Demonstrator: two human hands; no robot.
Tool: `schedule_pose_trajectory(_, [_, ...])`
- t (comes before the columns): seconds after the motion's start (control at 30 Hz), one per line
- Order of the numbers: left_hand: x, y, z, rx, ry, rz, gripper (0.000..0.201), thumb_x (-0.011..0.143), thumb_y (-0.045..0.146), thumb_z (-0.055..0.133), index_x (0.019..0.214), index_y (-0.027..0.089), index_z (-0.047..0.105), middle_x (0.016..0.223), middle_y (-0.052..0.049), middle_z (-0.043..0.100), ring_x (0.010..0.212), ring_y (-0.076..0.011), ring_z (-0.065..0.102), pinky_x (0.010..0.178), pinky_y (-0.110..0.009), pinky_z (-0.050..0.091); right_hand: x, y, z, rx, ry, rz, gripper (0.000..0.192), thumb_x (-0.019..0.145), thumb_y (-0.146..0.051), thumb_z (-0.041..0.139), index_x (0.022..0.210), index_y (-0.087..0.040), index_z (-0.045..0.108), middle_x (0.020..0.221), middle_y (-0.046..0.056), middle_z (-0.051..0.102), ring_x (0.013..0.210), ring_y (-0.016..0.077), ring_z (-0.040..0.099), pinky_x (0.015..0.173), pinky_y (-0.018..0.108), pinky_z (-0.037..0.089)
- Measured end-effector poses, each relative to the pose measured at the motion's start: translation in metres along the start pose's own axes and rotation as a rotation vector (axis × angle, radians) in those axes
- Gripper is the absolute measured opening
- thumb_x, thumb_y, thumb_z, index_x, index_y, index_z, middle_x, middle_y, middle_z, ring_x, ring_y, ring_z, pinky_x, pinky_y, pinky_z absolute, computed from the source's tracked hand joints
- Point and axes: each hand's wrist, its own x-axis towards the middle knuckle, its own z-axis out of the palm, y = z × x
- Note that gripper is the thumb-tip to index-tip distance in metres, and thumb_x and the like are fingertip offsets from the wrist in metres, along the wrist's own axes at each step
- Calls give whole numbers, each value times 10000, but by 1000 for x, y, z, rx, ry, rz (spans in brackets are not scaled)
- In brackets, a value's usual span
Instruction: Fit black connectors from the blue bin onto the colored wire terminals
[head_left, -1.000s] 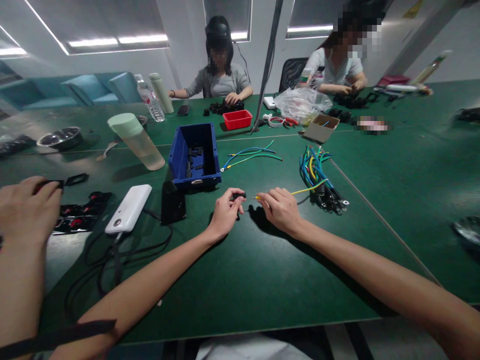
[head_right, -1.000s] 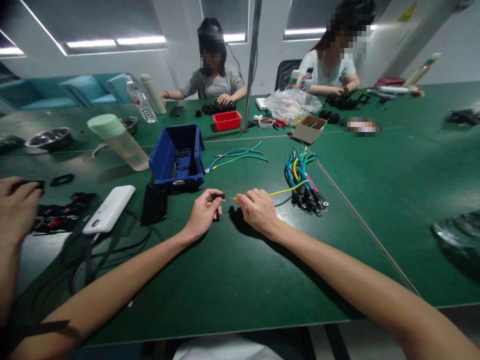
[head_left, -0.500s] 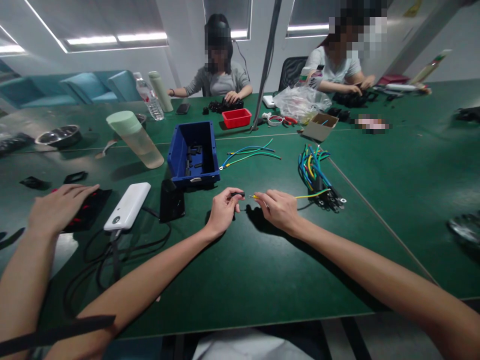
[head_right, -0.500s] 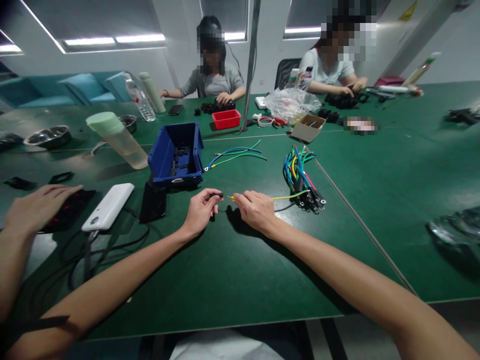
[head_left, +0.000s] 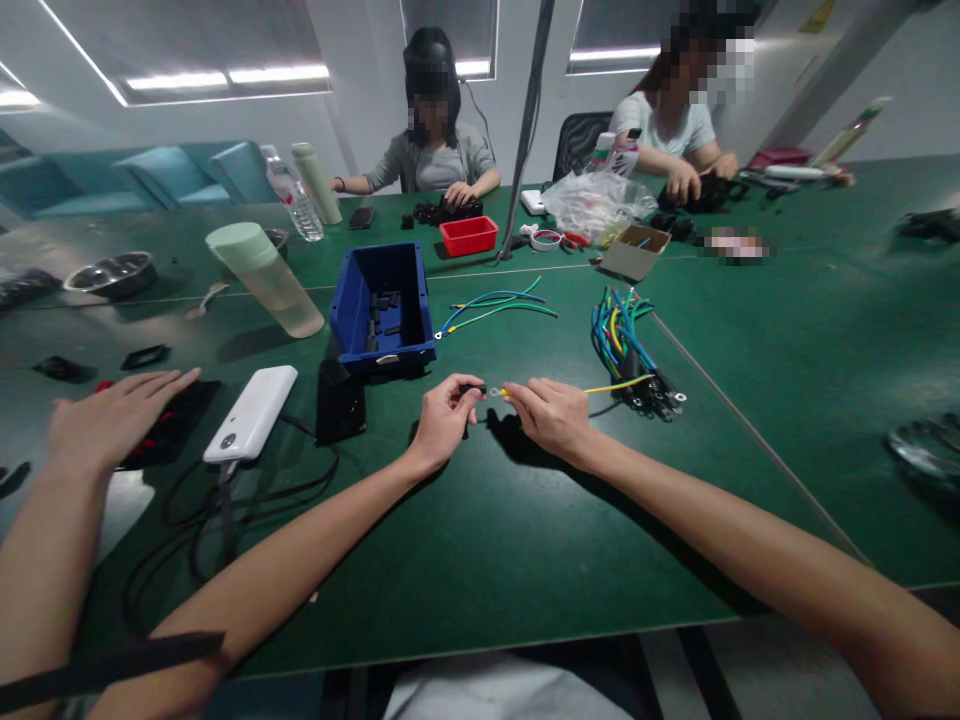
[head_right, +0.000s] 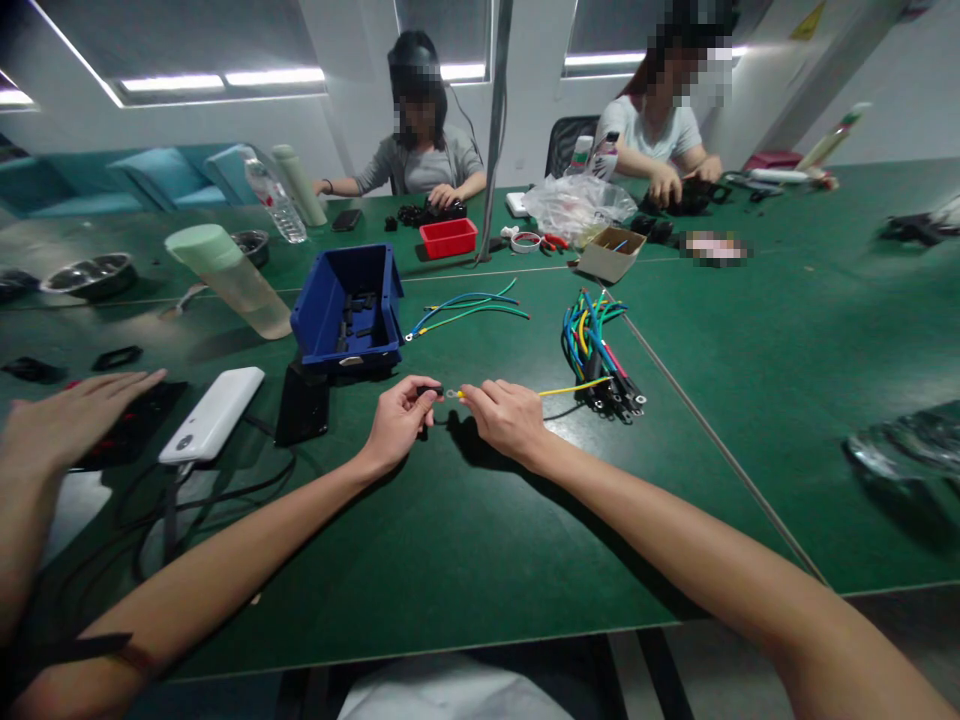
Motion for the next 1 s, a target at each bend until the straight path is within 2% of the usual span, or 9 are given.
schedule_pose_trajectory(0.63, [-4, 6, 2, 19, -25, 17, 232, 813, 333, 610, 955, 151, 638, 786, -42, 665, 523, -85, 534, 460, -192, 406, -2, 1, 2, 9, -28, -13, 258, 938, -300, 453, 973, -203, 690, 688, 24, 620, 608, 113, 489, 580, 273, 268])
schedule_pose_trajectory(1.0, [-5, 6, 4, 81, -37, 27, 219, 804, 313, 617, 946, 153, 663, 719, -16, 627, 531, -88, 529, 505, -206, 451, -2, 1, 4, 2, -36, -49, 247, 936, -305, 464, 969, -205, 688, 685, 22, 622, 612, 114, 488, 581, 276, 269])
